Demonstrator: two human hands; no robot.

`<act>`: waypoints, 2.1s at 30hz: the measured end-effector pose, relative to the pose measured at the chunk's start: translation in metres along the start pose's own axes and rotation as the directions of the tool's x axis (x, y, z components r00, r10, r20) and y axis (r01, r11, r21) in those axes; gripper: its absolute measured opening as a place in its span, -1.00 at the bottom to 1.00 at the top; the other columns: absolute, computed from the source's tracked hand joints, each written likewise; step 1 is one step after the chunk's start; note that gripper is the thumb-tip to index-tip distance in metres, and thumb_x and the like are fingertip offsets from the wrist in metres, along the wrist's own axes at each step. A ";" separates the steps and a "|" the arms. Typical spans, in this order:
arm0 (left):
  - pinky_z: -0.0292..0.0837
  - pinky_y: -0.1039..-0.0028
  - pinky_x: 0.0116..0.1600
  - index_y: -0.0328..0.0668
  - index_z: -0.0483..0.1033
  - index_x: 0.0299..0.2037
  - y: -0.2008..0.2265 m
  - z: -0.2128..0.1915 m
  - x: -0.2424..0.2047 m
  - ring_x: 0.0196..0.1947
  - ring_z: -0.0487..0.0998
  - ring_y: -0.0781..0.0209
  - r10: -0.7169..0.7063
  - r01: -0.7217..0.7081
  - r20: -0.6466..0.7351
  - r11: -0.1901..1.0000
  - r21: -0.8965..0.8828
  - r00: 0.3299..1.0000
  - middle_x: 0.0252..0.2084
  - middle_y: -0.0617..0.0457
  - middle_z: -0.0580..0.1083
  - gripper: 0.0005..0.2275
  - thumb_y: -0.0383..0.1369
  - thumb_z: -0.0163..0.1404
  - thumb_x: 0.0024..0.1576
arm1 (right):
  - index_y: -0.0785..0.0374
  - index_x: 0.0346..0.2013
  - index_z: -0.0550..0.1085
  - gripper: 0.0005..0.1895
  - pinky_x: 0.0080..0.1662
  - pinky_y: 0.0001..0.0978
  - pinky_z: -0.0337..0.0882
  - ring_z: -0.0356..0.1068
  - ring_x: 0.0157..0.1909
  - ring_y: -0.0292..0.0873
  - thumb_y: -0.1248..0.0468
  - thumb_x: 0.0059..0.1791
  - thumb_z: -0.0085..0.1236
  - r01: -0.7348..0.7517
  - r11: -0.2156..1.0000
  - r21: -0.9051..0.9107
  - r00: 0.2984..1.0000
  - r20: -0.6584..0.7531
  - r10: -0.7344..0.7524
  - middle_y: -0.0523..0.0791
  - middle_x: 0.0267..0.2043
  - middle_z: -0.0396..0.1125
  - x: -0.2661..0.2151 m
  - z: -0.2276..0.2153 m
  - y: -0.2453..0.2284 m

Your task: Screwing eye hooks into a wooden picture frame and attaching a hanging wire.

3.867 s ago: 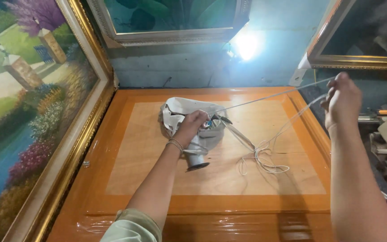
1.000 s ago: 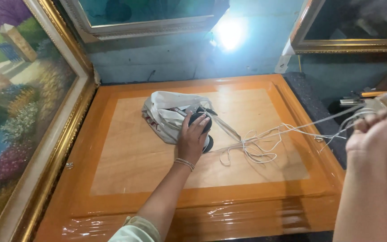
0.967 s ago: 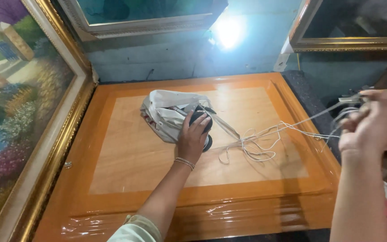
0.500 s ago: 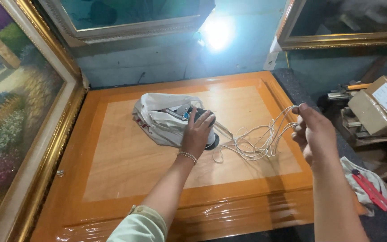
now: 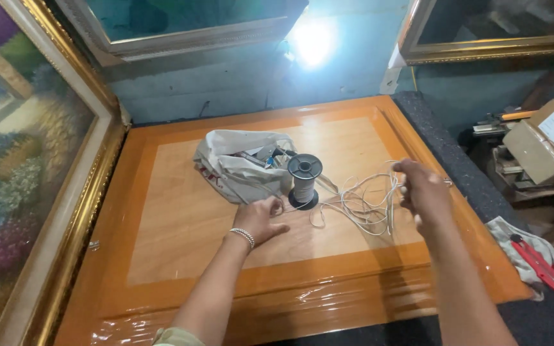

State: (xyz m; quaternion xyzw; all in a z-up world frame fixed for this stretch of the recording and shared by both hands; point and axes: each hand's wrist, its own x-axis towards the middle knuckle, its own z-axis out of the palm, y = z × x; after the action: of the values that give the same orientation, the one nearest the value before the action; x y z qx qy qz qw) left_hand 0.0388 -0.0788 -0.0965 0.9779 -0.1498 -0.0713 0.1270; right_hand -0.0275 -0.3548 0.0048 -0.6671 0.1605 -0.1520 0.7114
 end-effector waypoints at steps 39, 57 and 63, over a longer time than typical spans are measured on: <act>-0.09 0.77 -0.72 -0.30 0.37 -0.34 0.194 0.027 0.033 -0.78 -0.05 0.52 -0.108 0.151 0.162 -0.097 -0.984 0.981 -0.73 0.33 -0.07 -0.79 -0.33 -0.28 0.12 | -0.14 -0.19 0.47 -0.72 -0.10 -0.13 0.34 0.32 -0.07 -0.02 -0.03 -0.13 -0.05 -0.204 0.625 -0.753 0.970 -0.240 0.028 -0.18 -0.15 0.37 -0.010 -0.152 0.082; 0.34 0.22 -0.03 0.17 0.56 -0.42 0.132 -0.041 -0.011 -0.18 0.46 -0.09 -0.213 0.210 0.050 0.849 -0.485 0.976 -0.42 -0.02 0.51 -0.75 -0.11 -0.22 -0.02 | 0.13 -0.24 0.40 -0.75 -0.05 0.02 0.28 0.31 -0.10 0.18 0.18 -0.09 -0.22 -0.115 0.432 -0.894 0.975 -0.186 -0.125 0.08 -0.30 0.36 0.027 -0.172 0.064; 0.33 0.30 -0.12 -0.08 0.53 -0.55 0.106 -0.058 -0.037 -0.31 0.48 0.05 -0.169 0.065 -0.069 0.680 -0.730 0.983 -0.48 -0.07 0.49 -0.78 -0.24 -0.17 -0.05 | 0.18 -0.40 0.43 -0.74 -0.14 -0.13 0.30 0.37 -0.26 0.06 0.18 -0.24 -0.18 0.112 0.690 -0.715 0.956 0.267 0.121 0.04 -0.52 0.36 -0.008 -0.045 0.014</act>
State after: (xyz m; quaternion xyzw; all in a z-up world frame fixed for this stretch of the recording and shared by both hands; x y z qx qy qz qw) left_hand -0.0147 -0.1524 -0.0089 0.8582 -0.0377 -0.0683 0.5074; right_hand -0.0541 -0.3915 -0.0119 -0.9075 0.1015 0.0261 0.4067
